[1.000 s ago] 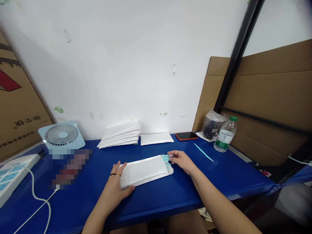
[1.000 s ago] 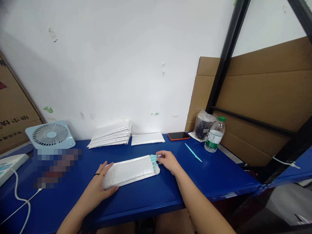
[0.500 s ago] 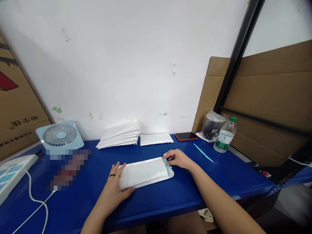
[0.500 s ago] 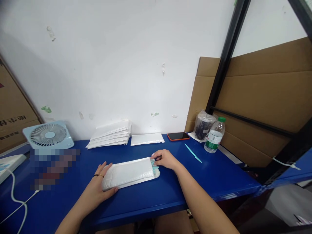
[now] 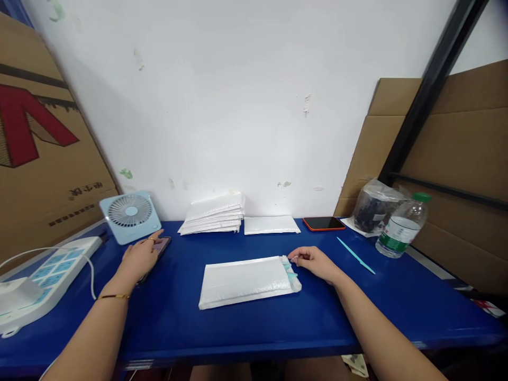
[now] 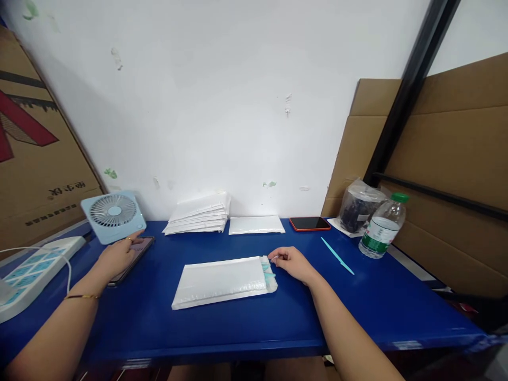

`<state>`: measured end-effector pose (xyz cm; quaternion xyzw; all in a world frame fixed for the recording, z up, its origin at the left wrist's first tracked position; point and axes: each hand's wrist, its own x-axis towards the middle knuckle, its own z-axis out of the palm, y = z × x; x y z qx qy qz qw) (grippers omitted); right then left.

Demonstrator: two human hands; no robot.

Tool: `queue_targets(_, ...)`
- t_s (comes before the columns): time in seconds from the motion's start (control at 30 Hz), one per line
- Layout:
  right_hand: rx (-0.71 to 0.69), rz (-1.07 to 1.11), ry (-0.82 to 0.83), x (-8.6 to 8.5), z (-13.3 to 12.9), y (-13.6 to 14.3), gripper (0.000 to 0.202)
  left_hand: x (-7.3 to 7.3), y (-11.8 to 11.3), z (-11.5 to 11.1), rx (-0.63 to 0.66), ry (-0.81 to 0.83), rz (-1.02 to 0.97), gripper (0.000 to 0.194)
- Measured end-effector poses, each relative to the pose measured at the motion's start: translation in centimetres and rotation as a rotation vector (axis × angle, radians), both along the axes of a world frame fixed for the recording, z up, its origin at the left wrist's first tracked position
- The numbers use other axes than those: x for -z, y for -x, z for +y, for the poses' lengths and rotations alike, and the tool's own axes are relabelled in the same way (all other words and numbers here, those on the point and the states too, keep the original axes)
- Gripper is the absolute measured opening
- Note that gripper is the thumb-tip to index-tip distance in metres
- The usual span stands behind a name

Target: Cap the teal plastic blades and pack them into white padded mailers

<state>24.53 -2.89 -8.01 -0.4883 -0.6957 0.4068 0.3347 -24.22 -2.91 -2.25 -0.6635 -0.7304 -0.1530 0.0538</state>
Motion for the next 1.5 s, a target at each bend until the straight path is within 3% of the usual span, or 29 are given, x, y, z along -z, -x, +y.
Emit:
queue_targets(0.1,-0.01,0.009,0.013,-0.1,-0.1,0.0,0.025,0.0,0.7,0.8,-0.066,0.104,0.097,0.051)
queue_targets(0.3,-0.008,0.006,0.001,-0.1,-0.1,-0.1,0.024,1.1,1.9,2.1,-0.032,0.172,0.141,0.046)
queue_targets(0.43,-0.006,0.005,-0.014,-0.1,-0.1,-0.4,0.026,0.0,1.1,2.2,-0.043,0.1,0.167,0.051)
queue_targets(0.5,0.01,-0.015,-0.029,-0.2,-0.2,-0.7,0.028,-0.7,-0.9,1.5,0.004,0.062,0.116,0.057)
queue_targets(0.6,0.002,-0.059,-0.054,-0.5,-0.4,-1.1,0.03,-0.6,-6.0,-0.5,0.347,0.105,-0.093,0.068)
queue_targets(0.67,-0.029,-0.102,-0.07,-0.6,-0.5,-1.0,0.03,0.6,-9.7,-1.9,0.536,0.223,-0.146,0.083)
queue_targets(0.73,-0.033,-0.143,-0.109,-0.6,-0.6,-0.4,0.025,2.3,-12.6,-2.8,0.595,0.328,-0.142,0.1)
queue_targets(0.83,-0.031,-0.15,-0.193,-0.4,-0.5,0.7,0.016,4.7,-14.7,-3.1,0.651,0.325,-0.186,0.099)
queue_targets(0.93,-0.055,-0.145,-0.218,-0.5,-0.4,1.3,0.018,5.6,-15.0,-2.7,0.682,0.285,-0.22,0.096)
queue_targets(1.03,0.049,-0.191,-0.267,-0.8,-0.6,1.1,0.019,5.5,-14.8,-2.7,0.681,0.271,-0.215,0.094)
queue_targets(1.17,-0.05,-0.173,-0.24,-1.2,-1.1,0.6,0.024,5.3,-14.9,-2.9,0.684,0.258,-0.21,0.089)
queue_targets(1.3,0.035,-0.173,-0.262,-1.4,-1.5,0.3,0.029,5.4,-15.0,-2.9,0.676,0.259,-0.216,0.088)
queue_targets(1.5,-0.07,-0.099,-0.164,-1.3,-2.0,0.8,0.027,5.3,-15.1,-3.0,0.678,0.236,-0.227,0.088)
